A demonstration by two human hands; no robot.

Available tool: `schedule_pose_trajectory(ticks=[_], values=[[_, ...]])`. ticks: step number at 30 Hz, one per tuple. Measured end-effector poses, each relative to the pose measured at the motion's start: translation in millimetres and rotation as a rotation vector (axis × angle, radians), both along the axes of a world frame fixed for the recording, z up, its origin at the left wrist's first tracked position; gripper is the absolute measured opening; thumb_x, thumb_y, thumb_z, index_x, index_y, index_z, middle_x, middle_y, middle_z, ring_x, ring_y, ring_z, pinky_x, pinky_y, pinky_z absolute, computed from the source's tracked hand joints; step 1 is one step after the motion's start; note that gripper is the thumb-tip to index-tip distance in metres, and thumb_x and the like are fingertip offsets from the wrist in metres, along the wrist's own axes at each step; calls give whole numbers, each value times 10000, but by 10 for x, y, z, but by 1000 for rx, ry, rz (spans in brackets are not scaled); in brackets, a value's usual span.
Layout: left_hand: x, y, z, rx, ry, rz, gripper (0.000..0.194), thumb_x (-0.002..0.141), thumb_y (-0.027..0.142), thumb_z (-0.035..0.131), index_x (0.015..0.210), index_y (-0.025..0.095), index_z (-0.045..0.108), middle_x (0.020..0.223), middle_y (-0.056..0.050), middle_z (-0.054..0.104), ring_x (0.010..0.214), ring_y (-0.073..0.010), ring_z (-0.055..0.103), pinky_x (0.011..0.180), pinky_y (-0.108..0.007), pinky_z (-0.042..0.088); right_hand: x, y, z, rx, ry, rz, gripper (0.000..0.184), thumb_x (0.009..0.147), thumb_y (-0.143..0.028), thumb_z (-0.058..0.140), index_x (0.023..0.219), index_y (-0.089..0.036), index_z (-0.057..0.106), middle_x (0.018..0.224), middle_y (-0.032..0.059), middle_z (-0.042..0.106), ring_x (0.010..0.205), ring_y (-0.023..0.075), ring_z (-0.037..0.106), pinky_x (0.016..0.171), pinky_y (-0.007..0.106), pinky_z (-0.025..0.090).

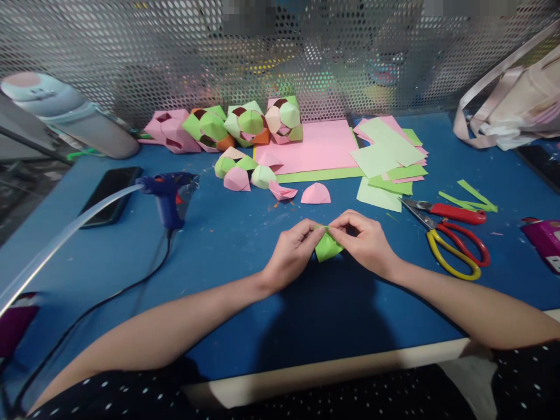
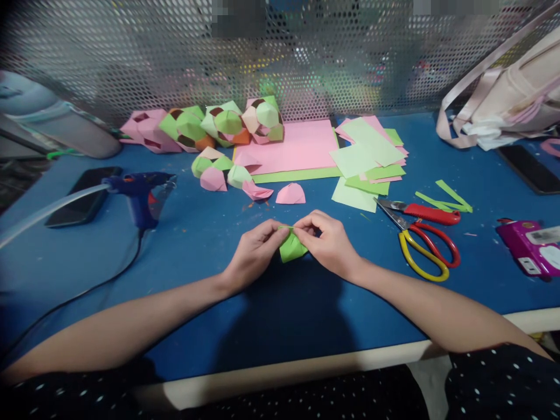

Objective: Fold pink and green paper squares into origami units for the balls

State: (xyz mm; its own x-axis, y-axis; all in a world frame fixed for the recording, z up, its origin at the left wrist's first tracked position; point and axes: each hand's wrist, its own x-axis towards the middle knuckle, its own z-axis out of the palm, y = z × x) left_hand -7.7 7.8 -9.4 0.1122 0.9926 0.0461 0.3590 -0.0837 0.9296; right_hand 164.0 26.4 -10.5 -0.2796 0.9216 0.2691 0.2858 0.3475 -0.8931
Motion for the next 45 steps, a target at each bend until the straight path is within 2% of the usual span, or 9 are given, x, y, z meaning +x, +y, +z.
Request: schedule_pose_trajectory(ticks=[6, 10, 17, 21, 25, 29, 36, 45], values=[[-39, 24, 19, 32, -5, 45, 235, 883, 363, 528, 771, 176, 616, 717, 11, 570, 680, -118, 486, 632, -212, 388, 44, 39, 12, -55, -5, 37, 128, 866, -282, 570, 893, -188, 653, 828, 9, 608, 729, 118, 551, 649, 244, 433], [-51, 57, 10, 40, -52, 77, 229, 876, 360, 539, 764, 172, 606, 691, 12, 557, 661, -115, 480, 613, -211, 391, 57, 72, -28, -35, -55, 8, 143, 866, -298, 574, 833, -184, 654, 781, 3, 615, 685, 116, 537, 618, 246, 417], [-33, 63, -47, -5, -144, 31, 213, 857, 355, 575, 922, 163, 638, 786, -11, 644, 710, -122, 569, 639, -212, 448, 49, 81, -75, 72, -65, -10, 138, 876, -236, 560, 797, -169, 651, 777, 19, 611, 724, 132, 565, 662, 265, 430], [-26, 62, -50, -2, -111, 6, 252, 819, 338, 621, 985, 153, 663, 887, -38, 696, 756, -143, 620, 667, -224, 489, 56, 73, -94, 142, -80, 10, 125, 880, -209, 557, 818, -169, 658, 771, 20, 608, 725, 131, 568, 672, 268, 437], [-41, 70, -59, 42, -45, -10, 221, 844, 337, 589, 912, 158, 698, 857, -31, 707, 773, -150, 633, 684, -224, 500, 61, 64, -111, 202, -84, 22, 126, 880, -189, 559, 824, -178, 672, 768, 19, 618, 725, 128, 578, 680, 266, 444], [-59, 73, -63, 45, -14, -10, 234, 861, 342, 573, 912, 155, 704, 862, -36, 714, 791, -154, 642, 706, -223, 502, 63, 66, -109, 213, -84, 25, 137, 882, -178, 557, 828, -176, 683, 749, 17, 614, 711, 124, 577, 668, 262, 445], [-82, 64, -29, 26, -30, -44, 319, 906, 380, 506, 1008, 157, 710, 1008, -59, 724, 916, -179, 654, 831, -252, 500, 74, 79, -106, 240, -95, 21, 141, 886, -188, 559, 835, -170, 689, 753, 25, 621, 707, 126, 580, 669, 268, 452], [-91, 83, -40, 49, 25, -26, 294, 862, 359, 579, 1035, 169, 720, 1038, -50, 731, 963, -190, 661, 885, -269, 508, 95, 108, -106, 291, -119, 61, 148, 890, -208, 556, 904, -178, 701, 815, 42, 653, 757, 138, 598, 696, 276, 474]])
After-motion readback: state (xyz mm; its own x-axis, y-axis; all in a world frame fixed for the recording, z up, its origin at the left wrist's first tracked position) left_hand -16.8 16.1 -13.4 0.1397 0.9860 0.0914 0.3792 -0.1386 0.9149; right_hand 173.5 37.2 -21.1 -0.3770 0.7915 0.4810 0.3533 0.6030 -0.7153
